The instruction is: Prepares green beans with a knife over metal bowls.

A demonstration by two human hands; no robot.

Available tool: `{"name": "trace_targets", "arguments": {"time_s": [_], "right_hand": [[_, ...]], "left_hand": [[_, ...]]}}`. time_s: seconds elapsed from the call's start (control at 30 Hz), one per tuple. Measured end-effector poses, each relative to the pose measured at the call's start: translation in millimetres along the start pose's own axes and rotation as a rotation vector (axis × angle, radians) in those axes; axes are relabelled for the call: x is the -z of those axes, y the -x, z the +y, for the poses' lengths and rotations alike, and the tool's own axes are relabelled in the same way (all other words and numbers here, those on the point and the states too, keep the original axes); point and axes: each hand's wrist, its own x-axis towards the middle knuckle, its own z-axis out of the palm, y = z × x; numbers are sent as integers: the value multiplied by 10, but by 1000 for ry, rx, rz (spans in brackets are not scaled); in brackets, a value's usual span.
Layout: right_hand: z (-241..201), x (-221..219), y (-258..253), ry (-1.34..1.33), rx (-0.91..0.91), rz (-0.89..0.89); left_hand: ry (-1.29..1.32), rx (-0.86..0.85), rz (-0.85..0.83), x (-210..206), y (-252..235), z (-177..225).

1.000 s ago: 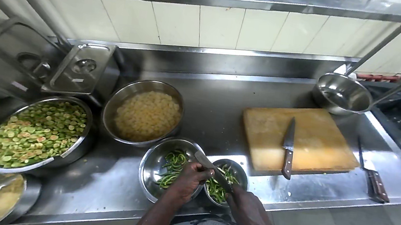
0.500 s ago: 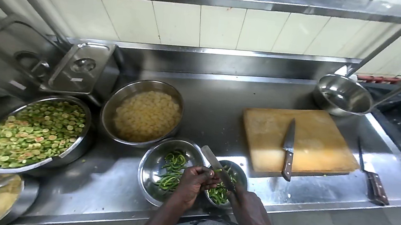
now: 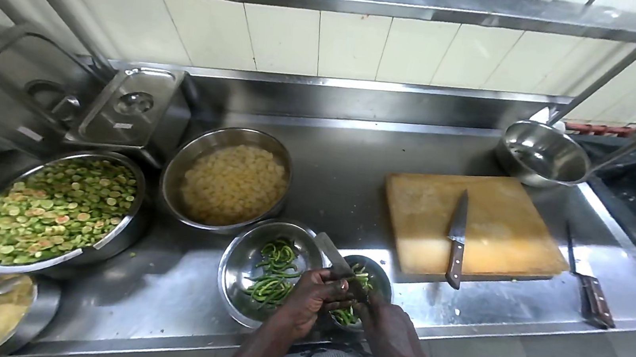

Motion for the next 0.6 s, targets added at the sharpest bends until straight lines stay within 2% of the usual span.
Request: {"name": "trace_targets", "arguments": {"time_s": [0.1, 0.23, 0.47, 0.6], "right_hand": [[37, -11, 4, -44, -7, 48], [22, 3, 0, -21, -16, 6], [-31, -4, -2, 44, 22, -80], [13, -39, 3, -3, 37, -40]], "left_hand": [[-4, -36, 23, 14, 17, -16], [-26, -63, 64, -1, 10, -36], [16, 19, 33, -31, 10, -70], [76, 51, 13, -10, 7, -74]]}}
